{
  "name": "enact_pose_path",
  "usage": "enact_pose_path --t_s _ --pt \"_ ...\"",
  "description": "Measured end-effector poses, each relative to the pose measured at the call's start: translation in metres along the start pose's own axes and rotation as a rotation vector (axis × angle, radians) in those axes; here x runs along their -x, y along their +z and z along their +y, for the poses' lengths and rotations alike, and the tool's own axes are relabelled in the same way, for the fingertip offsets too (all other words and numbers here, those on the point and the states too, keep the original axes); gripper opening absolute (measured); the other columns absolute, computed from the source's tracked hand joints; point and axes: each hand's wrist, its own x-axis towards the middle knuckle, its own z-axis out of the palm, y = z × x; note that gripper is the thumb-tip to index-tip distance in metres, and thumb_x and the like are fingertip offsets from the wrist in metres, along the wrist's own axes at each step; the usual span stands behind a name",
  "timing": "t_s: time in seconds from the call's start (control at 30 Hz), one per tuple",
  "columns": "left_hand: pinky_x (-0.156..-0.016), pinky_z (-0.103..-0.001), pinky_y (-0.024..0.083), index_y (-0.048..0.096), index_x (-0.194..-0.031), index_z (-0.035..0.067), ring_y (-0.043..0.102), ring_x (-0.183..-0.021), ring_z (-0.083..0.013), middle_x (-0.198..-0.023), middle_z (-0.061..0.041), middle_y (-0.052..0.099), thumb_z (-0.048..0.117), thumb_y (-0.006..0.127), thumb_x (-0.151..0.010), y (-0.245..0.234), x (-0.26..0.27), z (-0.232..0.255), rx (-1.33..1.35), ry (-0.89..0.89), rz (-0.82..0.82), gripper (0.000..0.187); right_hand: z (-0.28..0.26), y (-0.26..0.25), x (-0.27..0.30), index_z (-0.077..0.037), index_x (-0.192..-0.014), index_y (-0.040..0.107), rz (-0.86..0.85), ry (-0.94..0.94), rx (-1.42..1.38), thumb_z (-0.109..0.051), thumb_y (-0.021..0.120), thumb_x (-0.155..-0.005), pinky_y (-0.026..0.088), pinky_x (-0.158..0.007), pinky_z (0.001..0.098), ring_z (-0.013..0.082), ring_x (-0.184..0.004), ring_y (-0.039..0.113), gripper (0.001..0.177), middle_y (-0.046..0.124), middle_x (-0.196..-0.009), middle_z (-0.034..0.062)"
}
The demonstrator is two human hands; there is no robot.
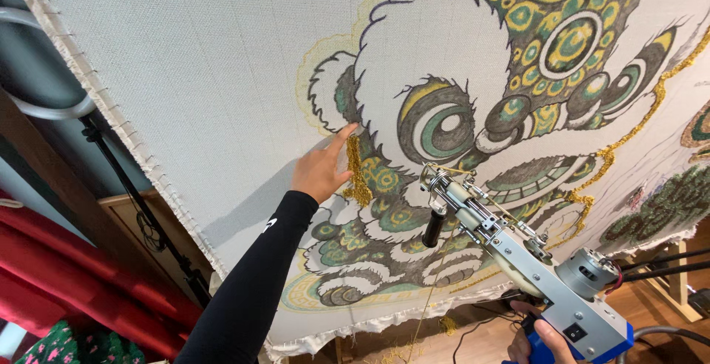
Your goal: The person uses a tufting gun to apply yellow and white yarn to a large canvas with a lion design.
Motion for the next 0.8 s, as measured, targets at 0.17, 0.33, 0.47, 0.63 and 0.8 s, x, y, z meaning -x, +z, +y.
enact_pose_path --t_s 0.17,0.33,0.47,0.63,0.8 --pt "-0.056 -0.047 0.052 0.025 -0.159 0.036 0.068 -0.061 -0.0327 -0.066 -0.008 0.066 0.039 0.083 -0.081 0.004 0.006 0.002 0.014 0.008 0.068 0.097 -0.002 0.004 0.007 0.006 -0.14 0.05 0.014 -0.03 -0.017 -0.032 0.053 -0.09 0.041 -0.055 0.0429 0.0257 -0.047 0.046 0.063 0.047 -0.054 0.015" --pt "-0.049 -0.048 0.051 0.035 -0.15 0.031 0.067 -0.057 -0.033 -0.065 -0.008 0.068 0.047 0.078 -0.085 0.024 0.002 0.013 0.015 -0.049 0.245 0.079 -0.006 0.013 0.013 0.005 -0.139 0.05 0.021 -0.021 0.006 -0.031 0.052 -0.089 0.041 -0.054 0.0442 0.0268 -0.048 0.047 0.062 0.047 -0.055 0.0153" --pt "-0.049 -0.044 0.049 0.045 -0.144 0.027 0.066 -0.051 -0.0286 -0.061 -0.006 0.063 0.042 0.073 -0.093 0.034 -0.006 0.014 0.067 -0.15 0.319 0.061 -0.005 0.017 0.016 0.002 -0.139 0.05 -0.011 0.011 -0.014 -0.035 0.053 -0.088 0.04 -0.049 0.0439 0.0277 -0.046 0.047 0.063 0.046 -0.053 0.014" --pt "-0.048 -0.042 0.043 0.054 -0.131 0.026 0.061 -0.049 -0.0247 -0.053 -0.001 0.056 0.036 0.07 -0.097 0.025 -0.008 0.007 0.149 -0.171 0.387 0.039 -0.006 0.026 0.025 0.007 -0.138 0.052 0.068 -0.018 0.022 -0.033 0.055 -0.089 0.039 -0.052 0.0424 0.0265 -0.046 0.045 0.063 0.045 -0.055 0.0141" --pt "-0.047 -0.041 0.041 0.058 -0.13 0.024 0.058 -0.045 -0.0237 -0.052 -0.002 0.053 0.029 0.068 -0.099 0.017 -0.002 0.007 0.228 -0.164 0.353 0.033 -0.012 0.039 0.034 0.006 -0.137 0.052 0.076 -0.029 0.001 -0.034 0.056 -0.088 0.038 -0.052 0.0416 0.0255 -0.047 0.045 0.063 0.044 -0.054 0.0133"
